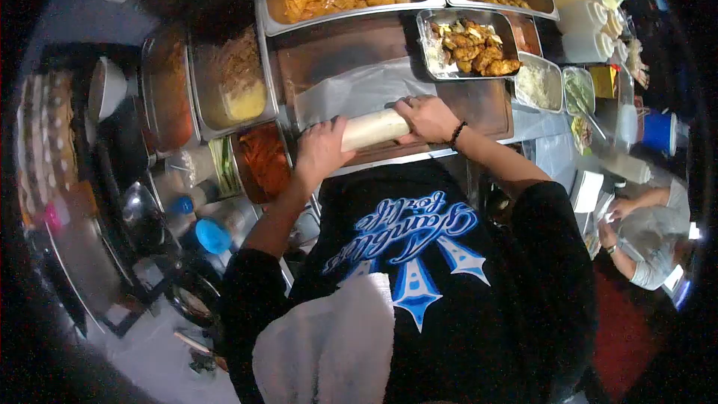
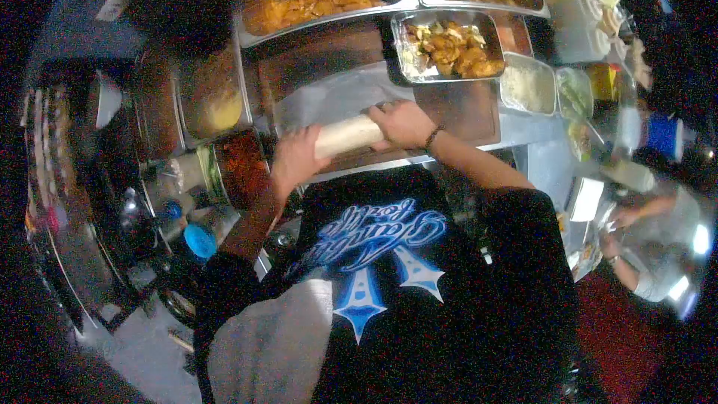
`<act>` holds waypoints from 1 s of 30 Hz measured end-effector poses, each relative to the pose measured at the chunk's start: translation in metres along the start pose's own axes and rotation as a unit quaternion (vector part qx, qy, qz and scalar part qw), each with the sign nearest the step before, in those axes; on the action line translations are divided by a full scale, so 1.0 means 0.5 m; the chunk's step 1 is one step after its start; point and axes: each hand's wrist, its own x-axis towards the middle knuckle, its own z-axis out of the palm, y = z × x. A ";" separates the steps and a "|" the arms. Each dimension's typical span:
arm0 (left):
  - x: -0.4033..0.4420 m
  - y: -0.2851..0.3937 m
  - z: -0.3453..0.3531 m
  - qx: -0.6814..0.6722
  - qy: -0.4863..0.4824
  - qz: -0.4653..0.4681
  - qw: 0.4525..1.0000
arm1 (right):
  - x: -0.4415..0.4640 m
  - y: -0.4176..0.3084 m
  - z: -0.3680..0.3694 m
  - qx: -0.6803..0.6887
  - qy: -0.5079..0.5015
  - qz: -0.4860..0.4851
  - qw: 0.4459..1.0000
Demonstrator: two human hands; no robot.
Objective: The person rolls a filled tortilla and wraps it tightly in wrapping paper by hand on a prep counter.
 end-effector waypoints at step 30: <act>0.030 -0.015 -0.049 -0.297 0.116 -0.043 0.947 | 0.029 -0.086 -0.009 0.037 -0.036 0.014 0.999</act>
